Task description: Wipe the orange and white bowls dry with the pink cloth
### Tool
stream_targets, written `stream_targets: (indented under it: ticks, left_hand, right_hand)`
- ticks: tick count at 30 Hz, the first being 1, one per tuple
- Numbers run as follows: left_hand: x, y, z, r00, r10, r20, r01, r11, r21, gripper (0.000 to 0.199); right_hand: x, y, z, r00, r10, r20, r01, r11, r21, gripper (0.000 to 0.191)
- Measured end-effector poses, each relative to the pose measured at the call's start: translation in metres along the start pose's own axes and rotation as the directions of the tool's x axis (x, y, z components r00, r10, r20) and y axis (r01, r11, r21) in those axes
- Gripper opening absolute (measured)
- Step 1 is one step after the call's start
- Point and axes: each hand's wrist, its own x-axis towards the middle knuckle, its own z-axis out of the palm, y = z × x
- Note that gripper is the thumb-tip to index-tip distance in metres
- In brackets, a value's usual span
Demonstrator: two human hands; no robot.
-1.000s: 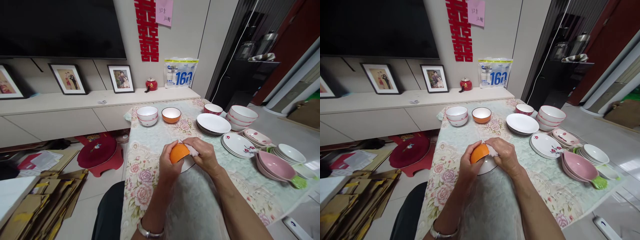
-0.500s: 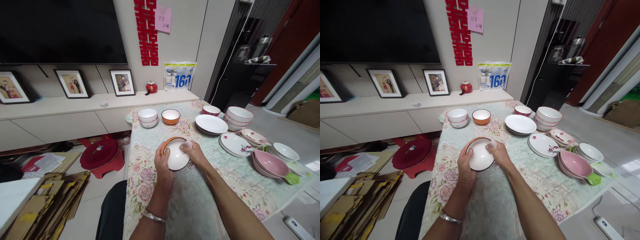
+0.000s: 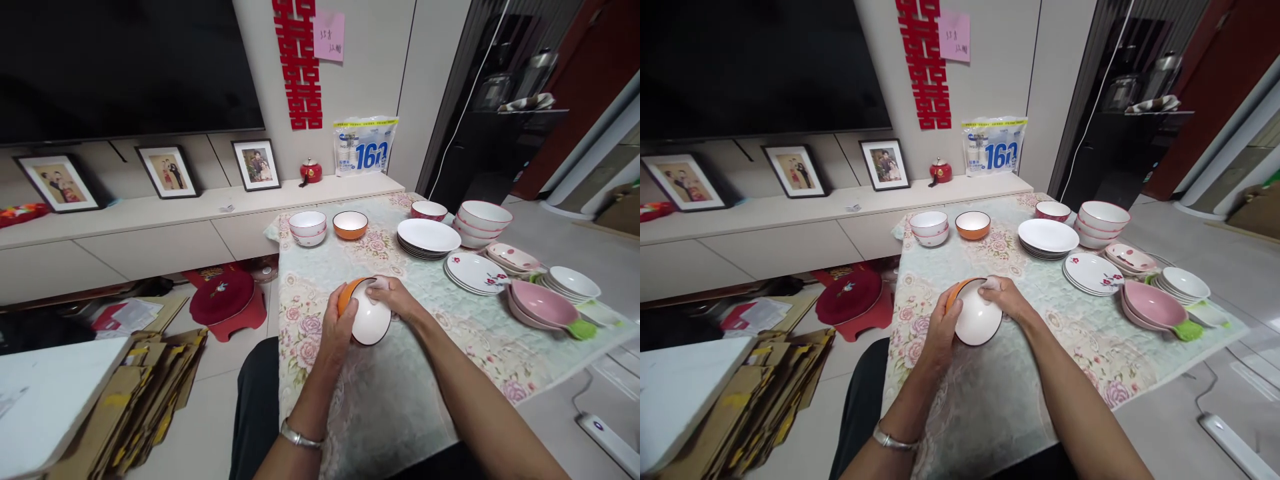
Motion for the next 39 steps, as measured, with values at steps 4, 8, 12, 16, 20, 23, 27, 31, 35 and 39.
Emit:
stream_targets:
  ticks: [4, 8, 12, 16, 20, 23, 27, 31, 35, 39]
  left_hand:
    - [-0.005, -0.007, 0.008, 0.998, 0.036, -0.050, -0.044, 0.981, -0.189, 0.058]
    - [-0.009, -0.008, 0.017, 0.994, 0.024, -0.110, -0.066, 0.918, -0.391, 0.054]
    - [-0.009, -0.007, 0.018, 0.994, -0.022, -0.107, -0.031, 0.883, -0.469, 0.056]
    - [-0.013, -0.002, 0.016, 0.998, 0.048, -0.031, -0.057, 0.904, -0.423, 0.063]
    - [-0.019, 0.005, 0.017, 0.992, 0.046, 0.120, 0.009, 0.906, -0.423, 0.072]
    - [-0.021, 0.005, 0.018, 0.992, 0.015, 0.122, 0.035, 0.917, -0.397, 0.071]
    - [-0.018, 0.001, 0.016, 0.998, -0.004, 0.059, 0.026, 0.923, -0.385, 0.066]
    - [-0.015, 0.001, 0.014, 0.999, 0.010, -0.041, -0.026, 0.913, -0.407, 0.065]
    - [-0.010, -0.001, 0.012, 0.984, 0.077, -0.160, -0.129, 0.930, -0.344, 0.069]
    - [-0.003, -0.010, 0.007, 0.969, 0.089, -0.231, -0.156, 0.944, -0.289, 0.073]
  right_hand:
    - [-0.004, 0.005, 0.007, 0.994, -0.066, -0.082, 0.071, 0.995, 0.065, 0.045]
    - [-0.005, 0.011, 0.009, 0.990, -0.099, -0.099, 0.118, 0.970, 0.212, 0.065]
    - [-0.008, 0.010, 0.010, 0.991, -0.092, -0.099, 0.115, 0.958, 0.263, 0.064]
    - [-0.012, 0.008, 0.006, 0.986, -0.094, -0.141, 0.123, 0.968, 0.217, 0.058]
    - [-0.011, 0.010, 0.003, 0.955, -0.153, -0.254, 0.175, 0.982, 0.067, 0.058]
    - [-0.011, 0.011, 0.003, 0.959, -0.169, -0.226, 0.185, 0.981, 0.051, 0.061]
    - [-0.013, 0.012, 0.004, 0.987, -0.132, -0.092, 0.150, 0.961, 0.230, 0.061]
    - [-0.016, 0.011, 0.008, 0.996, -0.091, -0.015, 0.091, 0.939, 0.331, 0.057]
    - [-0.017, 0.011, 0.011, 0.997, -0.051, 0.060, 0.030, 0.951, 0.306, 0.052]
    - [-0.013, 0.012, 0.007, 0.970, -0.083, -0.227, 0.112, 0.987, 0.117, 0.054]
